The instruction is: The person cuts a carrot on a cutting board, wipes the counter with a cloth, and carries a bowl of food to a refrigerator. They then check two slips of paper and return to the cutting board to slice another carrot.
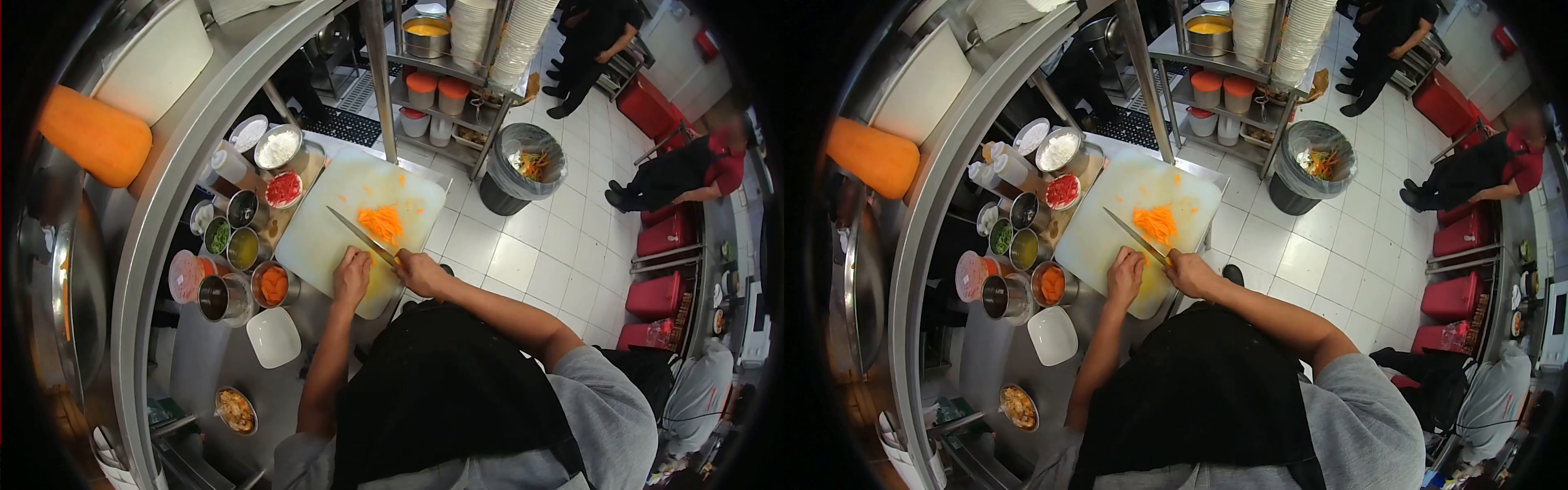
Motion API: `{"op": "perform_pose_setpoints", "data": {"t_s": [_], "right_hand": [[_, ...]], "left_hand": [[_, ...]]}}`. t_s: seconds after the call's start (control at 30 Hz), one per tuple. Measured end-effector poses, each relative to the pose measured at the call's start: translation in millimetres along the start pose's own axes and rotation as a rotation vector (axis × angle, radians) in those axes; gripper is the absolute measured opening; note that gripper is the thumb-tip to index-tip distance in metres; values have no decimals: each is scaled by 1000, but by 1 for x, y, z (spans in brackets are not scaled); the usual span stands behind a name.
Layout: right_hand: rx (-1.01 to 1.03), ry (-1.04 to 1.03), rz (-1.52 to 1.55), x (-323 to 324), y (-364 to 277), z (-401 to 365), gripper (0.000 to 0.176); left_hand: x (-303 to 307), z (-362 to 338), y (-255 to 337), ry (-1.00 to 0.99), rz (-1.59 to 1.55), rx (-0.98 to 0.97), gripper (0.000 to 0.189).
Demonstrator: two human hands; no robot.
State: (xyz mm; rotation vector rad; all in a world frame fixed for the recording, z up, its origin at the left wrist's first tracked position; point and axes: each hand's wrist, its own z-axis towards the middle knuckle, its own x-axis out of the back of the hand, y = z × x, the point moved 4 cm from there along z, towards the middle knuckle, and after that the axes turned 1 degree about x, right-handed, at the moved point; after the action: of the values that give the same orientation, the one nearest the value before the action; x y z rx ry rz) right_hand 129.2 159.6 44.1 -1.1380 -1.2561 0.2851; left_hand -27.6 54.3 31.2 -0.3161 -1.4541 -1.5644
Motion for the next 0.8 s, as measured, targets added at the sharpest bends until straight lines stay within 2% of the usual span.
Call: {"op": "perform_pose_setpoints", "data": {"t_s": [0.8], "right_hand": [[36, 22, -35, -16, -10, 2, 25]], "left_hand": [[-12, 0, -3, 22, 106, -82, 6]]}}
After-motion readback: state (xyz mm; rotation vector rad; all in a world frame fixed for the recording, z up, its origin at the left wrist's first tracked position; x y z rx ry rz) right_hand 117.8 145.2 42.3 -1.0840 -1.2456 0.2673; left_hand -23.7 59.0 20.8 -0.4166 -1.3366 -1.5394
